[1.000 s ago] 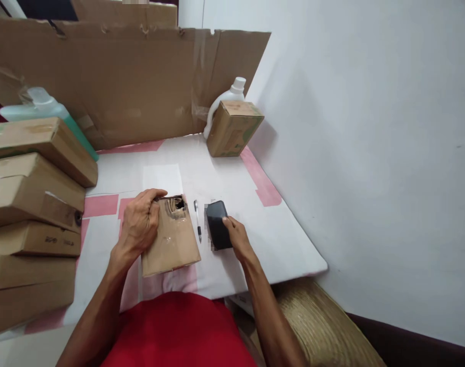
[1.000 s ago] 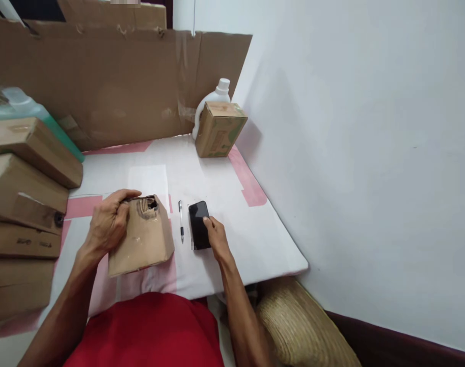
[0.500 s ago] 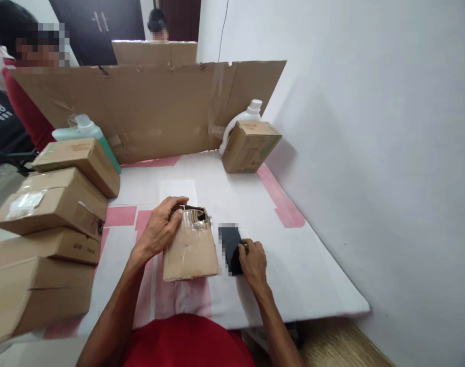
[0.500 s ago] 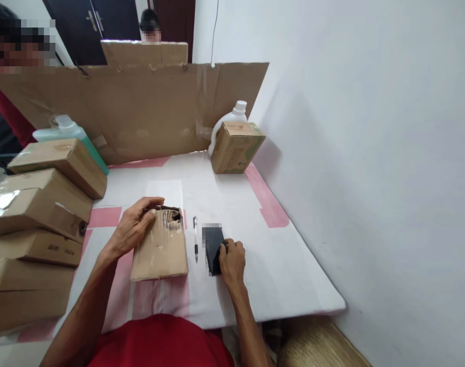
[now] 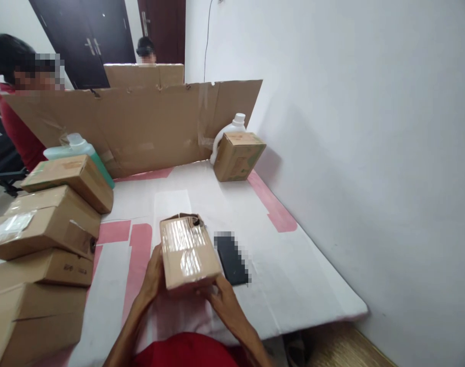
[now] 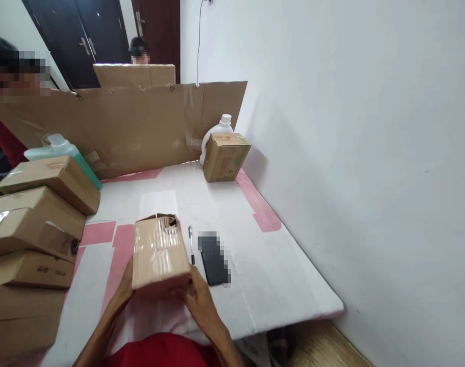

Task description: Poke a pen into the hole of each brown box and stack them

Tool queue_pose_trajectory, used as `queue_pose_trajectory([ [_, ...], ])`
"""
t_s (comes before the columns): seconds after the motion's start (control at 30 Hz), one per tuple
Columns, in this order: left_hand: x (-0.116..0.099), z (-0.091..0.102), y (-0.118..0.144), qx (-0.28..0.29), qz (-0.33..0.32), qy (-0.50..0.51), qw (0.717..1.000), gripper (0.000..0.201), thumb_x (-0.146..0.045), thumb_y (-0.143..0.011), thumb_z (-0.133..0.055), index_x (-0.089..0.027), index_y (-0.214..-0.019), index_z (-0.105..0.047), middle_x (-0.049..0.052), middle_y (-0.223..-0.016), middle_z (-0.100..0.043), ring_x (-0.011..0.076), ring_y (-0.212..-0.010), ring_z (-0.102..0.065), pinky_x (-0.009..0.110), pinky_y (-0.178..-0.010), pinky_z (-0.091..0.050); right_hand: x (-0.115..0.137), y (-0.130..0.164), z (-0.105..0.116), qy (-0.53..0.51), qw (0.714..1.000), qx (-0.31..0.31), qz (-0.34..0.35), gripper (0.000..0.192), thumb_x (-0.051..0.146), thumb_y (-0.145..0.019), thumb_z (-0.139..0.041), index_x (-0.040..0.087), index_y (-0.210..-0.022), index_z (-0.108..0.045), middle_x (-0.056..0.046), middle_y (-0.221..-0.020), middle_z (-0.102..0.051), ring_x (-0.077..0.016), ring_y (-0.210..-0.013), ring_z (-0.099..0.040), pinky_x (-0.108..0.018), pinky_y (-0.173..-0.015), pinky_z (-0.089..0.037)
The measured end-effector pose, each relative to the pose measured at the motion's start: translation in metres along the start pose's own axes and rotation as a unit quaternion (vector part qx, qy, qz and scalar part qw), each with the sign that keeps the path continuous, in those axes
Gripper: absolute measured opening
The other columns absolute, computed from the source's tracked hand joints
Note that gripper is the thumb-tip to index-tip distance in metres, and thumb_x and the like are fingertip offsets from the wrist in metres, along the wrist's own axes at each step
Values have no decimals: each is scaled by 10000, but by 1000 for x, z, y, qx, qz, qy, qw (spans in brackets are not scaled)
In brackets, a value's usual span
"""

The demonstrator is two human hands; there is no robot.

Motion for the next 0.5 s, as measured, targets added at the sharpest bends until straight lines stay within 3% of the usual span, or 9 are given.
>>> queue_pose_trajectory([
  [0.1, -7, 21, 27, 8, -12, -84, 996, 676, -698, -941, -517, -186, -1351, -680, 154, -1417, -682, 336, -1384, -597, 538, -1188, -447, 23, -6, 12, -63, 997, 4, -34, 734, 589, -952, -655, 235, -1562, -452, -119, -1277, -728, -289, -1101, -710, -426, -957, -566],
  [0.2, -30, 50, 49, -2, -20, -147, 989, 637, -658, -962, -516, -218, -1402, -655, 132, -1479, -646, 323, -1402, -585, 517, -1159, -481, 56, -13, 23, -71, 996, -14, -56, 881, 645, -987, -580, 242, -1674, -204, -99, -1153, -764, -263, -985, -743, -411, -890, -587],
  [0.33, -66, 76, 66, -67, -71, -181, 979, 604, -660, -965, -503, -221, -1332, -696, 117, -1400, -694, 313, -1297, -650, 438, -1077, -542, 83, -23, 11, -103, 991, 45, -75, 830, 750, -1001, -423, 175, -1600, -392, -59, -802, -749, -252, -673, -744, -388, -657, -594],
  [0.4, -75, 78, 66, -95, -81, -187, 974, 624, -681, -954, -506, -205, -1309, -700, 119, -1318, -732, 310, -1215, -687, 413, -1024, -564, 86, -28, 1, -136, 985, 67, -82, 792, 768, -1002, -388, 175, -1518, -489, -64, -801, -750, -255, -655, -759, -378, -617, -595],
  [0.5, -72, 77, 60, -98, -65, -190, 975, 643, -707, -945, -505, -186, -1265, -706, 122, -1235, -756, 306, -1126, -712, 407, -968, -577, 79, -33, -7, -138, 983, 88, -86, 736, 780, -987, -418, 181, -1380, -586, -59, -791, -742, -240, -623, -752, -348, -575, -582],
])
Point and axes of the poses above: each hand's wrist, its own y-axis away from the middle knuckle, its own z-axis out of the back of the hand, x = y × z, the point moved 2 cm from there along -y, towards the middle knuckle
